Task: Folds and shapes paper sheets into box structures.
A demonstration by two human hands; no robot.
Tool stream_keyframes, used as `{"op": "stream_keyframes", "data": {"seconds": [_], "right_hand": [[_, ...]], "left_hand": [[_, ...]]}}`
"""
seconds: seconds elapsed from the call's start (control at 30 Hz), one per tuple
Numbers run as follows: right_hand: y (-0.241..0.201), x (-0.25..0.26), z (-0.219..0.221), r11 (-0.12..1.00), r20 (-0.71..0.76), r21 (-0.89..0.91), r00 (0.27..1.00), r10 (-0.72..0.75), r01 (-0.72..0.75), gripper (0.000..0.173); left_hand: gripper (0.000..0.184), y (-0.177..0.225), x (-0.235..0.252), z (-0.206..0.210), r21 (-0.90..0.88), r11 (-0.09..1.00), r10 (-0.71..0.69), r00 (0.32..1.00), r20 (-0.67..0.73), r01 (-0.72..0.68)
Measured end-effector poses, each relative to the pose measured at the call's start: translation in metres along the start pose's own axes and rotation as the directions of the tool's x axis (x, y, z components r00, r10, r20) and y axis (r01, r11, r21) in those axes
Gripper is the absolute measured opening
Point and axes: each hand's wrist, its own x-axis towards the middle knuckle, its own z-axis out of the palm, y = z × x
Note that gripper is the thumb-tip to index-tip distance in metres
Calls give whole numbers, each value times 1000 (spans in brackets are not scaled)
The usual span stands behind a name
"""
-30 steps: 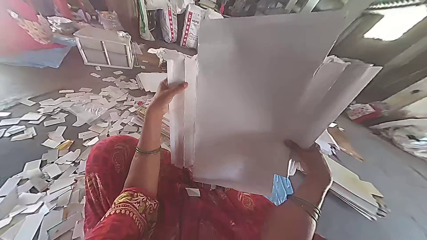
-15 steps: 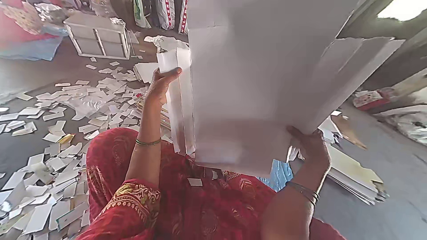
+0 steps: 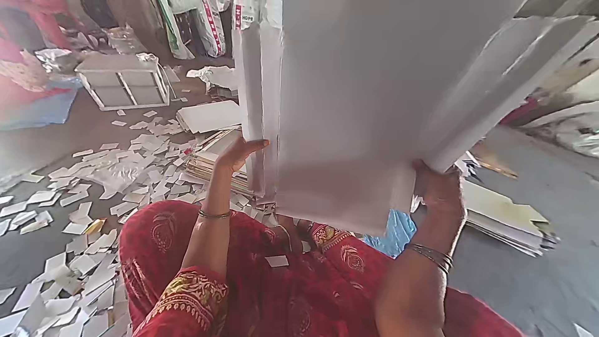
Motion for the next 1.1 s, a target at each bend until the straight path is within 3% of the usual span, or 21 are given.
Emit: {"op": "stream_keyframes", "data": {"seconds": [0.13,0.27,0.47,0.63,0.87,1.1], "right_hand": [[6,2,0,999,31,2,999,36,-37,56],[4,-3,3,999,61,48,998,-2,-1,53],[-1,-15,5,998,-10,68,1000,10,-10,54],[0,-16,5,995,13,98,1000,-1,-1,52],[2,-21,4,989,26,144,999,-27,23,54],[1,-12,8,992,-37,111,998,57,-53,63]], "left_hand": [[48,-1,-7,4,38,999,-29,998,-62,31],[49,-14,0,-8,34,995,-92,996,5,92],[50,-36,14,-6,46,973,-228,971,74,225],[46,-38,16,-3,26,975,-221,970,102,219],[47,-37,1,2,83,982,-167,986,-18,168],[45,-55,22,-1,126,957,-271,959,81,260]]}}
